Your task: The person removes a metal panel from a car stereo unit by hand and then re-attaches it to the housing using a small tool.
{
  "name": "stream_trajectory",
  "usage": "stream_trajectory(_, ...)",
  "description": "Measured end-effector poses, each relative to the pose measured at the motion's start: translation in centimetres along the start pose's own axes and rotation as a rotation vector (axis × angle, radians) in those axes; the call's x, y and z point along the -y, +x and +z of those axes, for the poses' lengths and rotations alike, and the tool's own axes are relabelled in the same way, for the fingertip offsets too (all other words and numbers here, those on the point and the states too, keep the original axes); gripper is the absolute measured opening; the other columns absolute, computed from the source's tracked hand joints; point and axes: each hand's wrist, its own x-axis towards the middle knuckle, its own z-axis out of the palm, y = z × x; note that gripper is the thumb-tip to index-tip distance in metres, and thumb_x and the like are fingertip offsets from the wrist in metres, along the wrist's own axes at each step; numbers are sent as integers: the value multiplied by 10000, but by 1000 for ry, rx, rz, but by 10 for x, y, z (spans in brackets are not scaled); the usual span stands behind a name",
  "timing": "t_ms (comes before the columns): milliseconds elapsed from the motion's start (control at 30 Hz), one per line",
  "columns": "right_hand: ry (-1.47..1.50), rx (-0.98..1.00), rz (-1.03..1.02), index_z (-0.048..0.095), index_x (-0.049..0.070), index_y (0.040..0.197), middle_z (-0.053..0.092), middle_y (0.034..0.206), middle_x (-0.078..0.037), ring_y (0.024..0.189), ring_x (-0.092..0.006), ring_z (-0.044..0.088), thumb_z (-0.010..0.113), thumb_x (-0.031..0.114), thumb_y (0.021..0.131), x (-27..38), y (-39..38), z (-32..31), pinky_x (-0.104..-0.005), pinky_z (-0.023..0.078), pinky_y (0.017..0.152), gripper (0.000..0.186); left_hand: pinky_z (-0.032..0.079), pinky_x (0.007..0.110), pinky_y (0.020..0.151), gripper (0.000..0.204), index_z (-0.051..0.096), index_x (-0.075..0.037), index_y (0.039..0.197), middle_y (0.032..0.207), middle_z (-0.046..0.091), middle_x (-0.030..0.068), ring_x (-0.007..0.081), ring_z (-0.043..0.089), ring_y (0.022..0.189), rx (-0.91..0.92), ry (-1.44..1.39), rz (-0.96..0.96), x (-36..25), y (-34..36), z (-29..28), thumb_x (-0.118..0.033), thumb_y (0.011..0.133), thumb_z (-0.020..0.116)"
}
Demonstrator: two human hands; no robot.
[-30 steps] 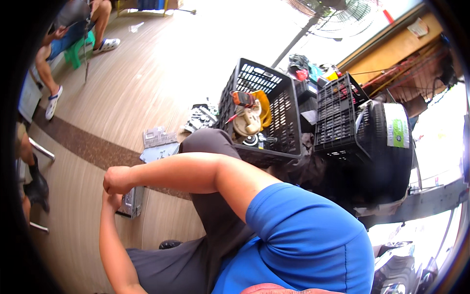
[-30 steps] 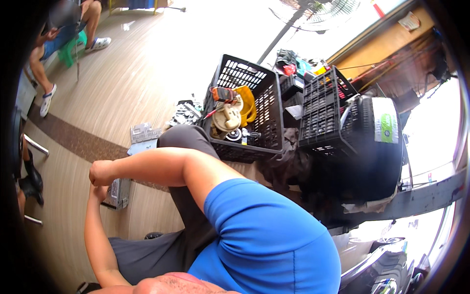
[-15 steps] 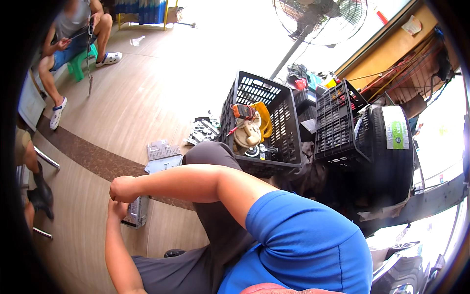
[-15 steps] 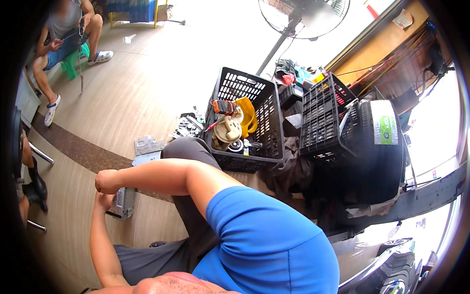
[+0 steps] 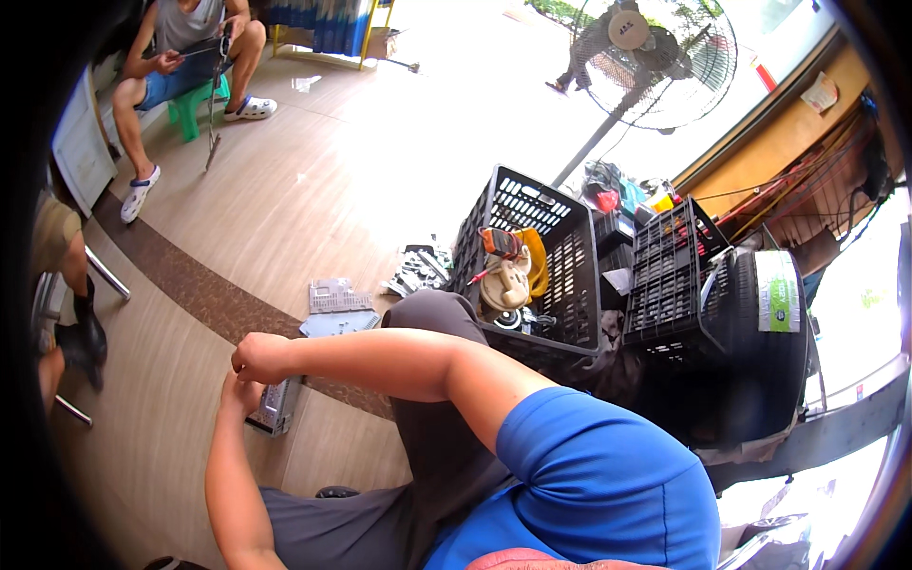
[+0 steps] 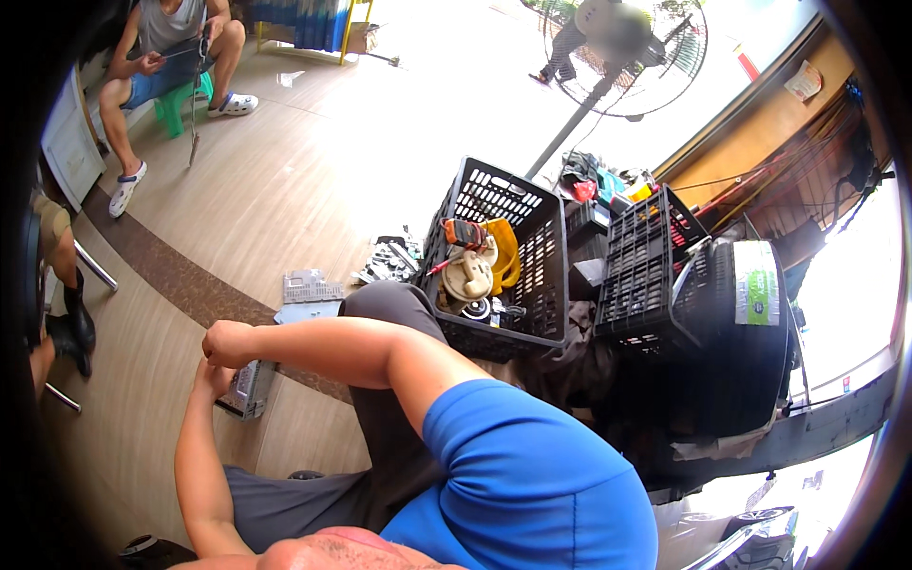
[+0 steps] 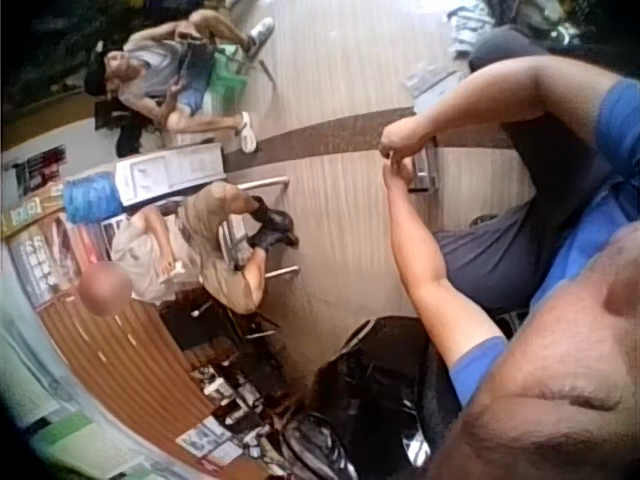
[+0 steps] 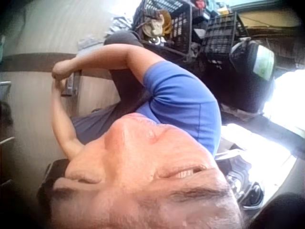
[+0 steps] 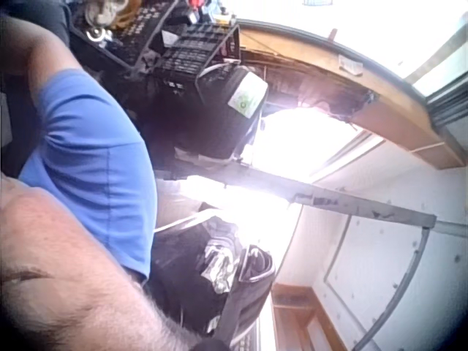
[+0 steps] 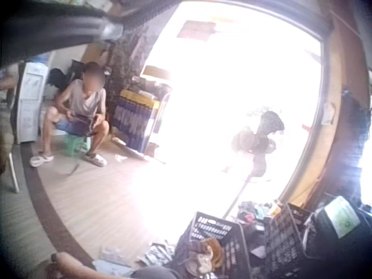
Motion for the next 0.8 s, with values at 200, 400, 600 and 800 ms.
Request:
stream_trajectory(200,-34,-4,27,721,28,884,693,842,-177,826,-349,667,647,256,791,2,2,-4,-425,525,754,257,516,466,737,253,678,-46,961,919,672,235,406,636,933,-9,27,-25,12,0,7,-264,835,652)
stream_trajectory(400,-59,13,-74,732,48,869,697,840,-155,825,-337,665,636,197,784,-2,3,-3,-415,525,748,196,515,459,749,269,672,-41,958,939,668,229,390,636,942,-25,-7,-17,6,-2,5,-283,847,641)
stream_trajectory(600,-96,15,-211,706,36,973,695,887,-161,848,-343,659,630,139,826,-4,1,0,-420,518,750,195,512,439,802,265,673,-71,1007,1036,665,216,361,625,1008,-6,42,-23,29,6,18,-283,857,619)
stream_trajectory(800,-70,41,-180,719,48,977,700,970,-142,893,-327,660,598,186,816,-2,1,2,-401,519,806,244,502,429,853,293,664,-73,1045,1095,656,208,346,611,1068,-50,70,65,45,9,29,-288,854,611)
